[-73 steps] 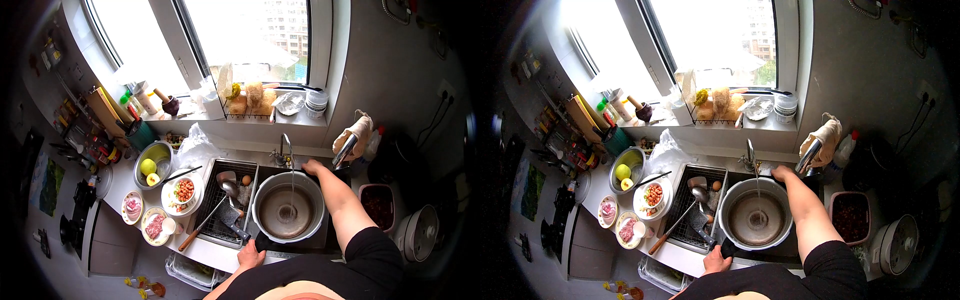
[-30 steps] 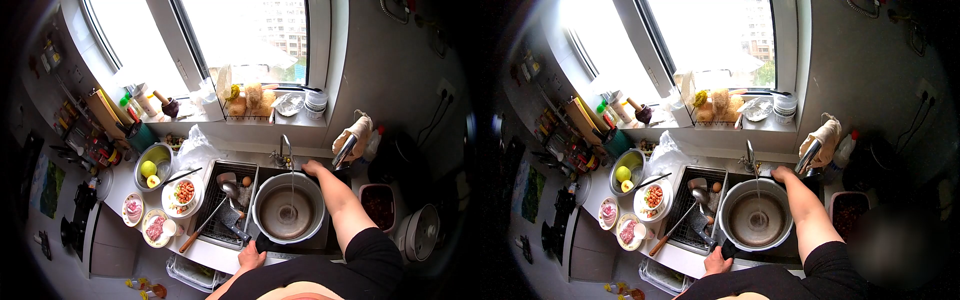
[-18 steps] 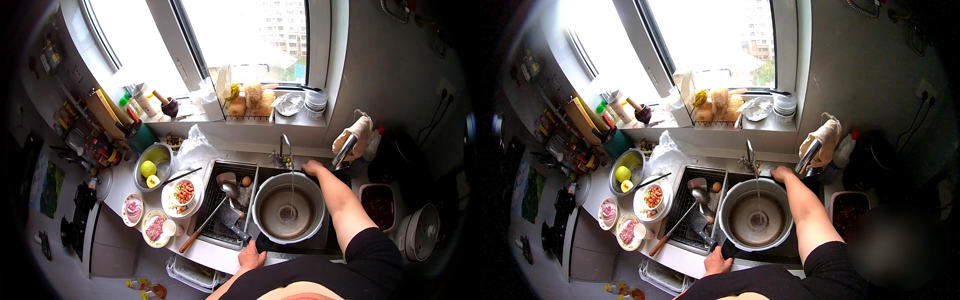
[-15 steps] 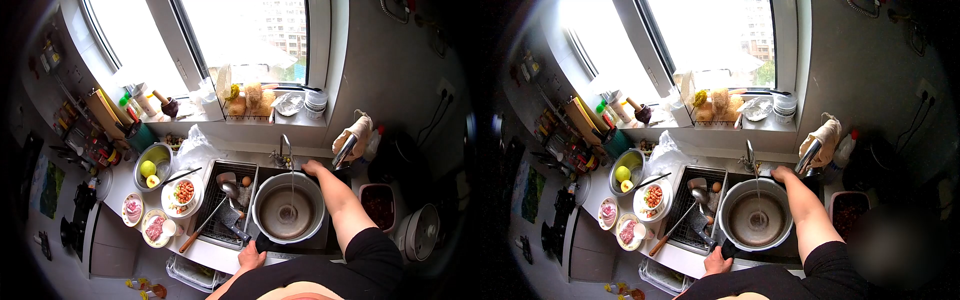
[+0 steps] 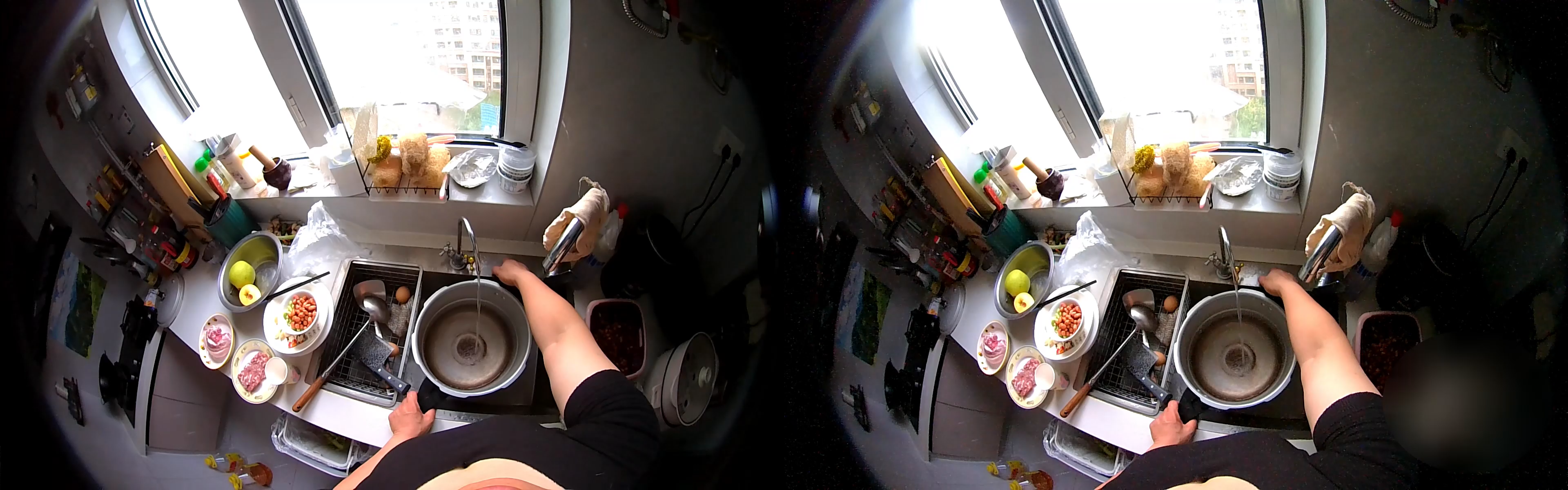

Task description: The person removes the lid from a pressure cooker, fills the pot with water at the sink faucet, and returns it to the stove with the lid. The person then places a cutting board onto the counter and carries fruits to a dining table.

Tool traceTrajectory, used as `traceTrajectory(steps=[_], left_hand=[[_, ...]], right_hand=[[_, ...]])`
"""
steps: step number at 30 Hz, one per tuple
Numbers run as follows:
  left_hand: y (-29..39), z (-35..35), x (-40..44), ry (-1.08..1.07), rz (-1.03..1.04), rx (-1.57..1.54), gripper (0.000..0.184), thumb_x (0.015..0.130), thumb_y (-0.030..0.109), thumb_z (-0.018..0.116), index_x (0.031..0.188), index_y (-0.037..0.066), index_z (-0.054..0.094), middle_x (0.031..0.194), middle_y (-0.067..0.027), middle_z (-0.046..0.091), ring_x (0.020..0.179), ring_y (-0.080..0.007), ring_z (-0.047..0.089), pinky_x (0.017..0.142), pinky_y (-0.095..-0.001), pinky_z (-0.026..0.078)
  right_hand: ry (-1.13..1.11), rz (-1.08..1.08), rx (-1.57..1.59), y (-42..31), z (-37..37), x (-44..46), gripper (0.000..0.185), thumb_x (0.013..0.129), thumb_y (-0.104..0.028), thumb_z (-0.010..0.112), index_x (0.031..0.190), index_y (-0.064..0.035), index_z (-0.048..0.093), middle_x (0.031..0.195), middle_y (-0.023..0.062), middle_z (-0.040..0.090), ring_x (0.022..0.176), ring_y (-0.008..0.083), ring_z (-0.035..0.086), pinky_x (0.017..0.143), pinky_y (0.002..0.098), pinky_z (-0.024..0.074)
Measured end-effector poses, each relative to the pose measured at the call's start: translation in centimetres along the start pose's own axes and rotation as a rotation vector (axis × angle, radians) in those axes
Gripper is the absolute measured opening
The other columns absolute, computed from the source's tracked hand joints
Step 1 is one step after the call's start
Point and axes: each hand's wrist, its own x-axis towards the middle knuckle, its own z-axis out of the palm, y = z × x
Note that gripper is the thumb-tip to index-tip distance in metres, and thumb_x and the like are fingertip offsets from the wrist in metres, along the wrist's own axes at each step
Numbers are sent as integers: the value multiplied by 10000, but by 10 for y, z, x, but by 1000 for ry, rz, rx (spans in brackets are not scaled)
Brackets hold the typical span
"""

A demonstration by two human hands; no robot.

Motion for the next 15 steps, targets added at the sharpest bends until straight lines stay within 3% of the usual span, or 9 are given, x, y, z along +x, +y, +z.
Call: traceTrajectory(steps=[15], left_hand=[[2, -2, 0, -23, -17, 14, 479, 665, 347, 671, 986, 78, 439, 856, -159, 614, 786, -341, 605, 677, -446, 467]], right_hand=[[-15, 0, 0, 0, -1, 0, 536, 779, -415, 465, 1107, -5, 574, 1203, 205, 505, 1110, 350, 490, 935, 378, 387]])
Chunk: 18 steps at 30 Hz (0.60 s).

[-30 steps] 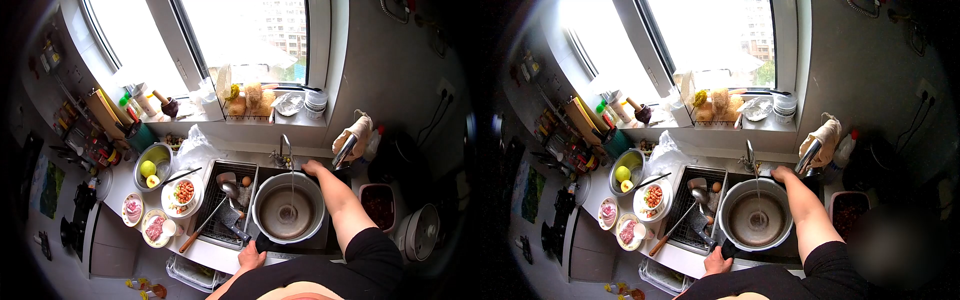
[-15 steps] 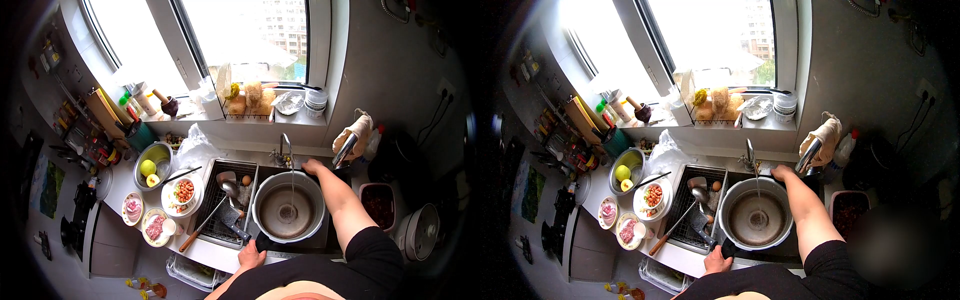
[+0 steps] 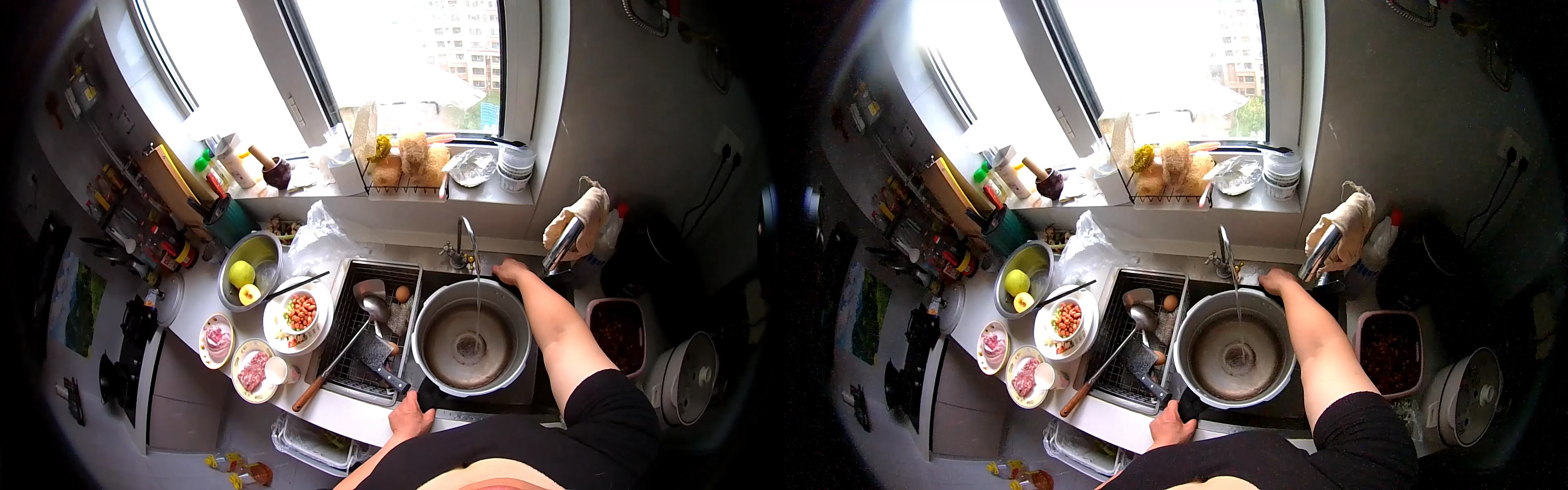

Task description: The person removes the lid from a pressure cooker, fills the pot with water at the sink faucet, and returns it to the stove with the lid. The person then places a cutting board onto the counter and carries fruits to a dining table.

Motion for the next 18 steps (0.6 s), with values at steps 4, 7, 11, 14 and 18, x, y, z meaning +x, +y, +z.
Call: traceTrajectory(steps=[4, 7, 11, 14, 18], left_hand=[[-1, 1, 0, 2, -2, 1, 479, 665, 349, 671, 985, 77, 439, 856, -158, 613, 792, -338, 605, 681, -443, 467], [-3, 5, 1, 13, -2, 10, 476, 665, 348, 672, 981, 78, 440, 855, -157, 613, 793, -336, 605, 681, -440, 468], [-3, 5, 0, 26, 10, 1, 472, 664, 346, 671, 979, 79, 442, 857, -154, 613, 792, -336, 605, 681, -441, 469], [-2, 3, 1, 21, 8, -1, 476, 663, 347, 670, 985, 79, 444, 859, -154, 614, 793, -336, 605, 682, -442, 469], [-3, 5, 1, 26, 13, 4, 484, 661, 347, 671, 994, 78, 444, 858, -153, 615, 792, -336, 606, 681, -442, 470]], right_hand=[[1, 2, -5, 1, 1, 1, 542, 780, -416, 465, 1110, 0, 570, 1205, 205, 504, 1116, 346, 487, 938, 377, 386], [-8, 0, -10, -1, -1, -1, 544, 782, -414, 463, 1113, 5, 567, 1206, 205, 503, 1117, 344, 487, 940, 377, 385], [-24, 5, -13, -4, -4, -5, 545, 788, -414, 462, 1124, 3, 560, 1218, 201, 496, 1124, 340, 482, 944, 374, 381], [-23, 20, -13, -4, -3, -4, 546, 792, -415, 463, 1135, -1, 555, 1231, 196, 487, 1133, 334, 476, 948, 371, 378], [-28, 15, -11, -3, -3, -3, 549, 793, -417, 465, 1145, -4, 550, 1239, 192, 483, 1140, 329, 472, 949, 369, 376]])
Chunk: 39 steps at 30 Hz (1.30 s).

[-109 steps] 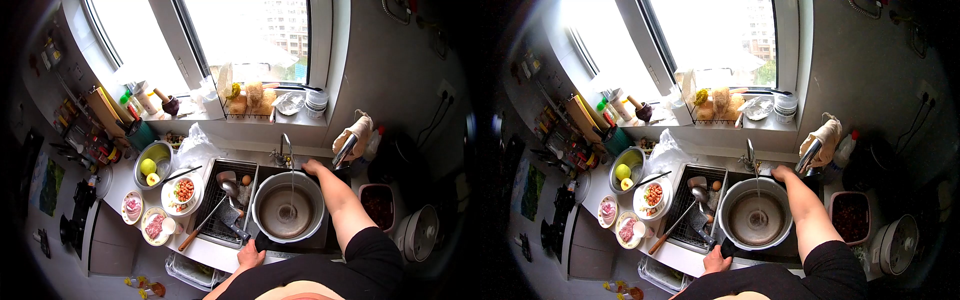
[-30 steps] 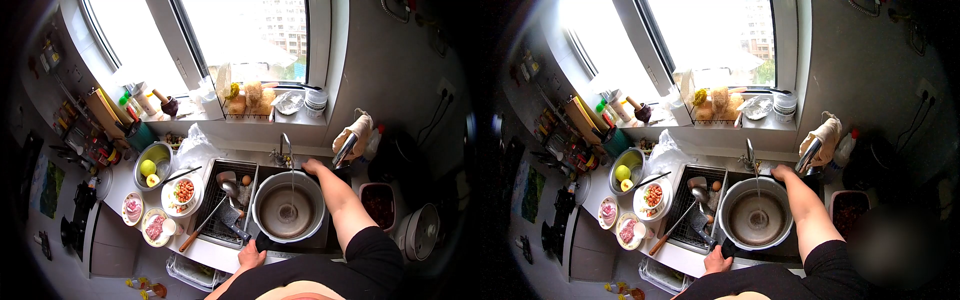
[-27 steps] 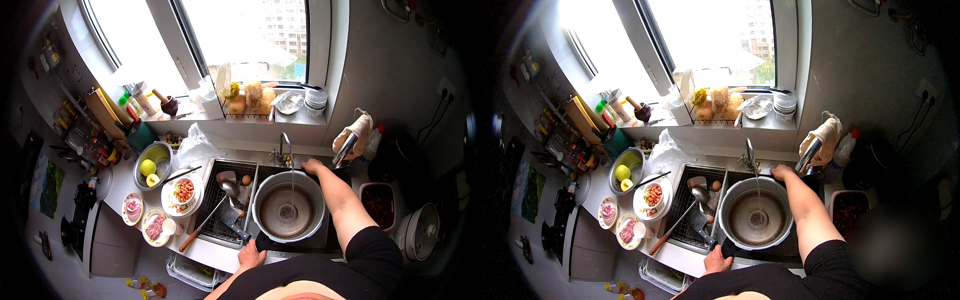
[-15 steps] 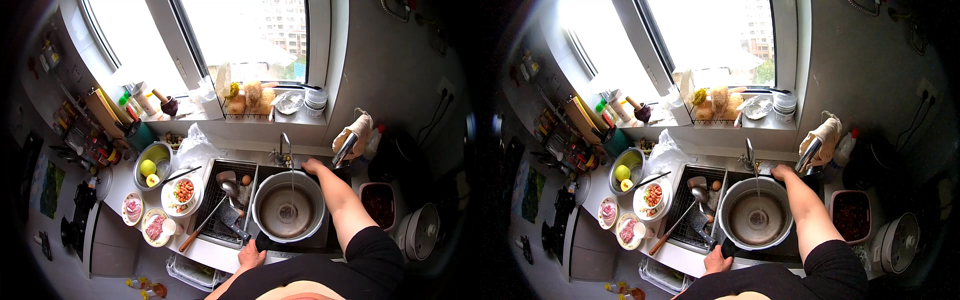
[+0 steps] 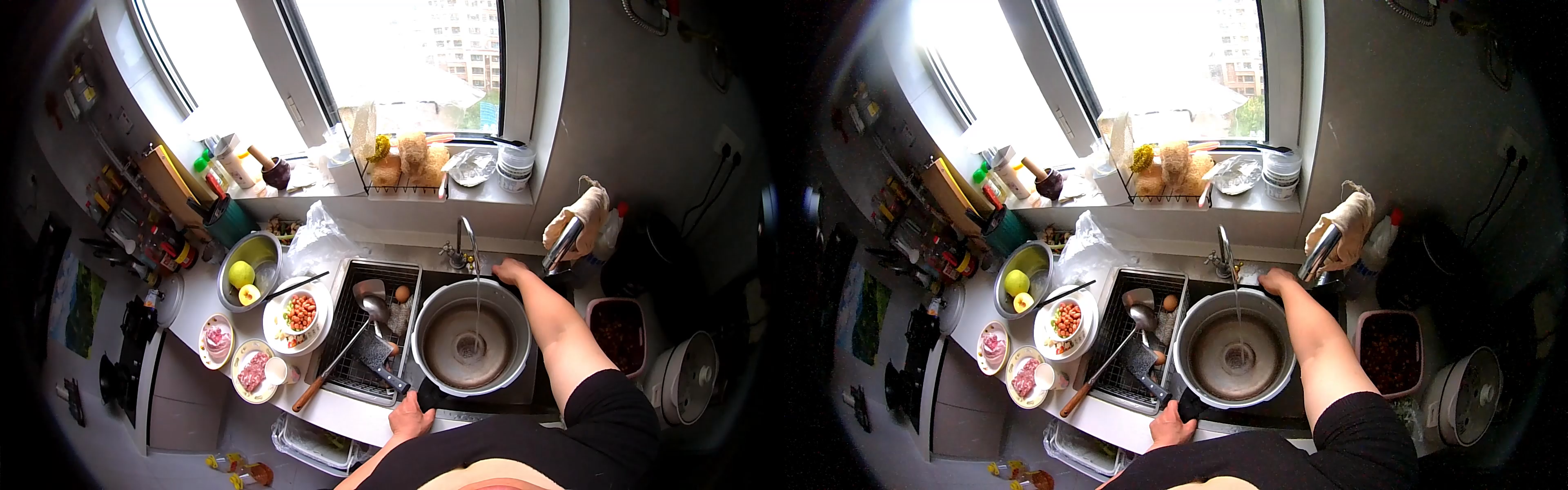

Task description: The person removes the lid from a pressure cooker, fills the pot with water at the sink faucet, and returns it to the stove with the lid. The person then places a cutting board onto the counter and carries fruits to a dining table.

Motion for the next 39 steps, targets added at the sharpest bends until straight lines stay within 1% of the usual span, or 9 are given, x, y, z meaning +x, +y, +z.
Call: traceTrajectory(steps=[16, 19, 20, 21, 22, 23, 24, 28, 39], left_hand=[[0, 0, -2, 50, 40, -34, 454, 647, 321, 667, 955, 75, 442, 812, -165, 611, 744, -358, 600, 645, -465, 467], [1, 2, 0, 105, 48, -39, 423, 631, 303, 649, 912, 74, 432, 767, -182, 596, 697, -389, 582, 608, -498, 457], [-1, 4, 0, 116, 52, -49, 422, 627, 299, 652, 909, 75, 432, 755, -178, 593, 691, -391, 578, 600, -502, 454], [-2, 8, 1, 130, 47, -37, 417, 627, 292, 657, 901, 74, 430, 745, -178, 589, 692, -392, 574, 602, -501, 452], [1, 5, 0, 138, 57, -41, 409, 628, 278, 663, 894, 72, 431, 737, -175, 586, 697, -389, 572, 605, -496, 450], [1, 5, 0, 141, 53, -45, 397, 630, 267, 666, 887, 73, 434, 742, -173, 587, 701, -387, 572, 612, -493, 449], [2, 4, 0, 136, 52, -46, 396, 627, 265, 670, 888, 75, 441, 749, -169, 590, 702, -384, 573, 613, -490, 449], [5, 2, 1, 125, 30, -34, 425, 627, 261, 669, 949, 76, 462, 772, -154, 599, 712, -367, 582, 616, -470, 455], [7, 0, 2, 84, 14, -40, 438, 641, 254, 658, 988, 66, 470, 826, -149, 603, 756, -355, 586, 651, -454, 458]], right_hand=[[45, -21, -7, 7, 8, 12, 544, 782, -421, 461, 1103, 3, 574, 1197, 209, 508, 1114, 348, 487, 936, 376, 384], [28, -152, -100, 15, 16, 28, 495, 808, -399, 430, 1057, -5, 597, 1174, 204, 519, 1089, 348, 503, 921, 386, 393], [37, -127, -66, 16, 18, 31, 491, 808, -400, 433, 1047, -6, 601, 1156, 206, 531, 1073, 352, 513, 909, 393, 400], [17, -186, -179, 24, 26, 46, 390, 849, -357, 372, 1033, -112, 613, 1111, 212, 547, 1038, 380, 512, 897, 425, 403], [-22, -193, -140, 22, 22, 40, 437, 834, -378, 396, 1045, -55, 601, 1136, 220, 534, 1049, 380, 508, 896, 421, 405], [21, -133, -45, 4, 3, 5, 491, 809, -402, 431, 1029, 4, 597, 1143, 231, 528, 1048, 374, 515, 891, 412, 412], [43, -82, -33, 7, 9, 13, 493, 806, -412, 435, 1042, -15, 606, 1150, 204, 536, 1067, 353, 516, 909, 396, 401], [22, -61, -38, 6, 8, 14, 526, 801, -414, 424, 1116, -18, 571, 1215, 197, 497, 1127, 340, 478, 940, 386, 378], [9, -42, -19, 3, 3, 6, 536, 794, -424, 452, 1114, -11, 570, 1214, 193, 503, 1121, 336, 485, 937, 380, 379]])
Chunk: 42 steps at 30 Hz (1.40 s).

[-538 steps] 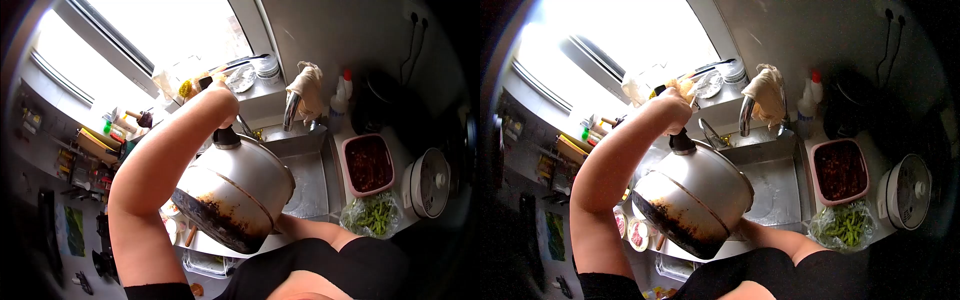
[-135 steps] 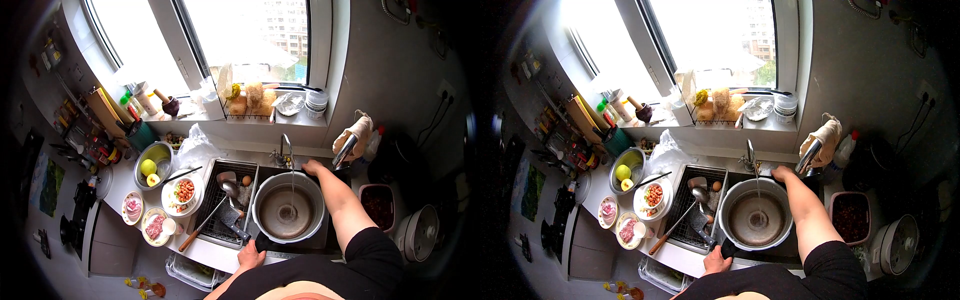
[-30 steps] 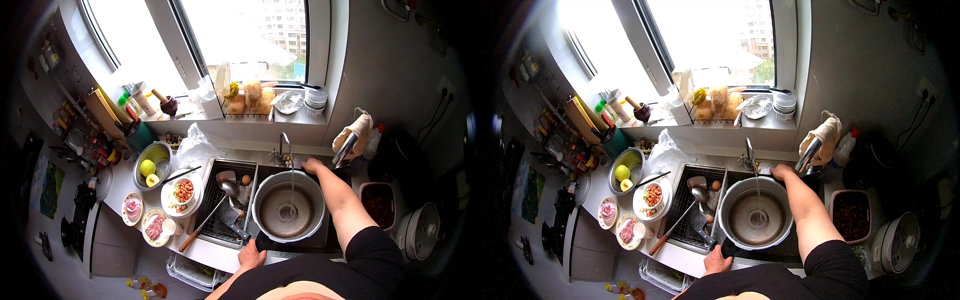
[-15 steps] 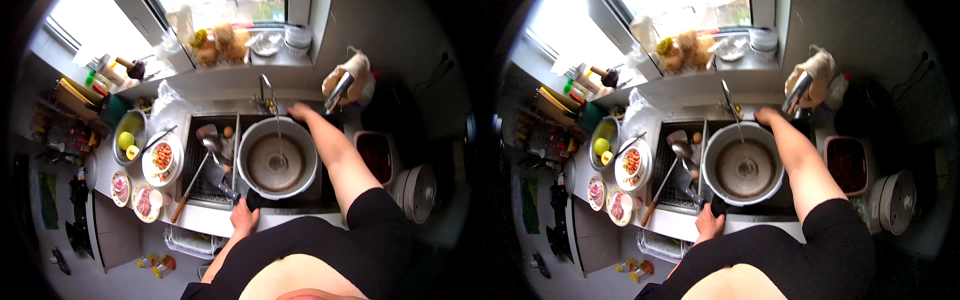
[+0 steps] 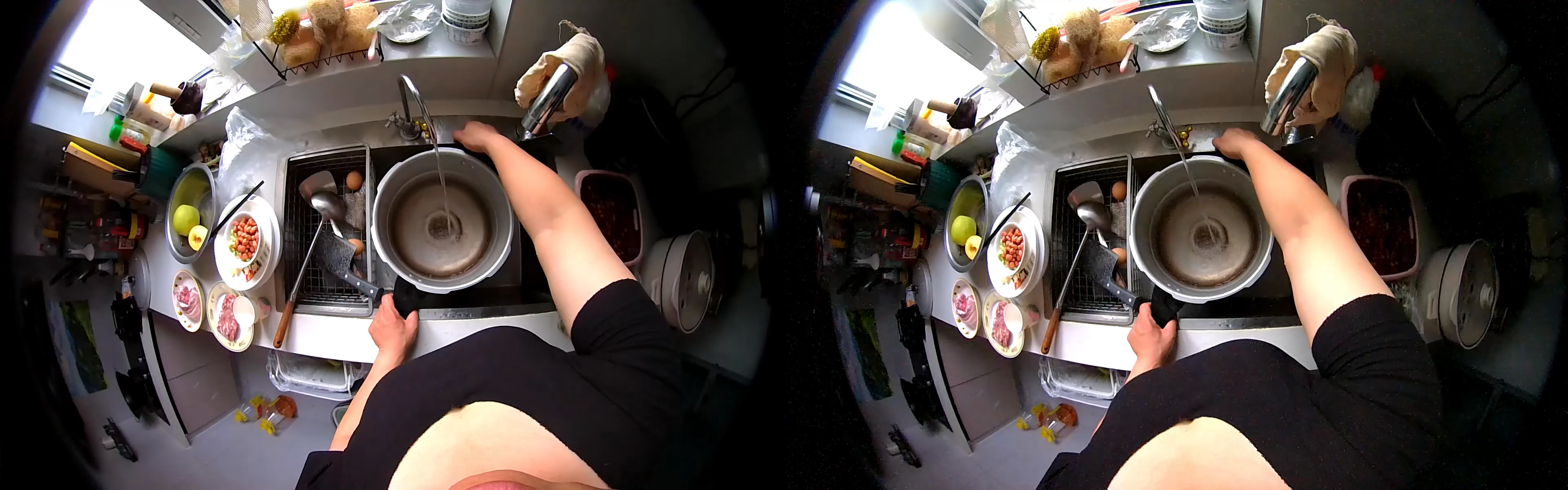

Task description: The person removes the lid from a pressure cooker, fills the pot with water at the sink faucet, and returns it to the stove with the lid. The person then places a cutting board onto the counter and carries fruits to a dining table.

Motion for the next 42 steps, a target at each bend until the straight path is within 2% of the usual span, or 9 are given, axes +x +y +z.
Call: traceTrajectory(steps=[10, 12, 37, 39, 42], left_hand=[[-3, 3, 1, 1, 5, -19, 443, 639, 255, 661, 993, 66, 471, 837, -153, 609, 766, -352, 591, 660, -448, 465], [-3, 3, 1, -35, -35, -29, 510, 627, 288, 672, 1045, 76, 471, 859, -176, 616, 806, -364, 592, 693, -439, 459], [-5, 5, 0, 5, 4, -24, 496, 617, 263, 678, 1026, 80, 466, 818, -176, 615, 767, -373, 593, 670, -439, 466], [-5, 5, 0, 3, 4, -29, 490, 617, 264, 678, 1017, 80, 464, 815, -176, 614, 764, -373, 593, 670, -442, 466], [-5, 6, 1, 9, 11, -31, 488, 615, 263, 680, 1012, 79, 462, 815, -177, 613, 762, -374, 592, 666, -445, 465]], right_hand=[[7, 20, 30, -1, 0, -2, 526, 796, -408, 446, 1131, -20, 563, 1233, 192, 487, 1146, 335, 465, 956, 375, 362], [-7, 16, 16, -2, -1, -3, 528, 796, -408, 449, 1136, -19, 559, 1234, 190, 486, 1147, 336, 463, 955, 376, 364], [17, 17, 7, 1, 3, 3, 516, 797, -407, 450, 1113, -19, 575, 1214, 186, 505, 1125, 331, 485, 943, 372, 373], [53, -16, 18, 3, 5, 3, 541, 779, -416, 465, 1093, 11, 571, 1162, 227, 525, 1085, 343, 507, 913, 384, 394], [38, -3, 15, 2, 3, 2, 554, 781, -419, 462, 1121, 10, 551, 1178, 227, 515, 1095, 341, 501, 919, 384, 390]])
